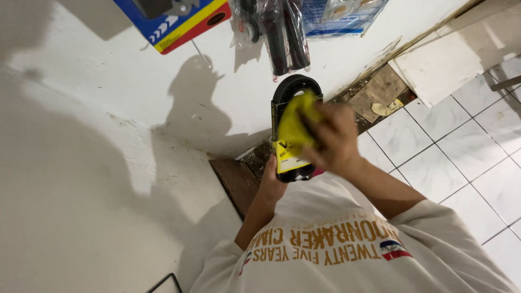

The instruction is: Cleaning a motorcycle belt and its packaging using a yellow cloth.

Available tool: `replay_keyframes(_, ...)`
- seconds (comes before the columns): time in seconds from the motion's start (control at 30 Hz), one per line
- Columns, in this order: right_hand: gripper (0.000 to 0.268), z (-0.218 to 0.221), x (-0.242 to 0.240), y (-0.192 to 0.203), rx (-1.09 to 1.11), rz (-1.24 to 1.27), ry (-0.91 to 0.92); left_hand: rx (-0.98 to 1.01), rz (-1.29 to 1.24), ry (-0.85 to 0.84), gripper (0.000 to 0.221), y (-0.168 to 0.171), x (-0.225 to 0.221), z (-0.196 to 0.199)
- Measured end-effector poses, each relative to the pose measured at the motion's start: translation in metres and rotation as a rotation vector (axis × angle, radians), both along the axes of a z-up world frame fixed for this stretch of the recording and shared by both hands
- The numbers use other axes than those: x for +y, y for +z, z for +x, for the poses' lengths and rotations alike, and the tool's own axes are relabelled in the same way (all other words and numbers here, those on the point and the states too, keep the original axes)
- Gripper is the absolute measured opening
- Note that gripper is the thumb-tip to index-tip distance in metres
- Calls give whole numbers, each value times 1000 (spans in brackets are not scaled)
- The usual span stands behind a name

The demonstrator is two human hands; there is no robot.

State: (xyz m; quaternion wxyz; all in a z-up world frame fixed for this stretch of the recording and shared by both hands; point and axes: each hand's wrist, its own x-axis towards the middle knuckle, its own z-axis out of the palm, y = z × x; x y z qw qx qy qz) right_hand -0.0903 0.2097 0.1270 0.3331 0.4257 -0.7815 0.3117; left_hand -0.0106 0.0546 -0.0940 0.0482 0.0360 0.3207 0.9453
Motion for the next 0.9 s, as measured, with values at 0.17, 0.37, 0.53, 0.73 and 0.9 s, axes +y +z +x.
replay_keyframes(0.17, 52, -8, 10, -4, 35, 61, 65, -80, 9, 24, 57, 4, 0, 0)
replay_keyframes(0.37, 50, -10, 4, 5, 67, 7, 93, 2, -189, 21, 60, -5, 2, 3)
replay_keyframes(0.53, 48, -12, 11, 12, 30, 5, 88, 67, -326, 25, 62, 2, 5, 6)
replay_keyframes(0.73, 48, -13, 4, 6, 114, 55, 172, 88, -456, 105, 53, 3, 3, 7)
replay_keyframes(0.9, 48, -7, 2, 31, 88, 39, 90, -49, -118, -6, 66, -1, 7, 2)
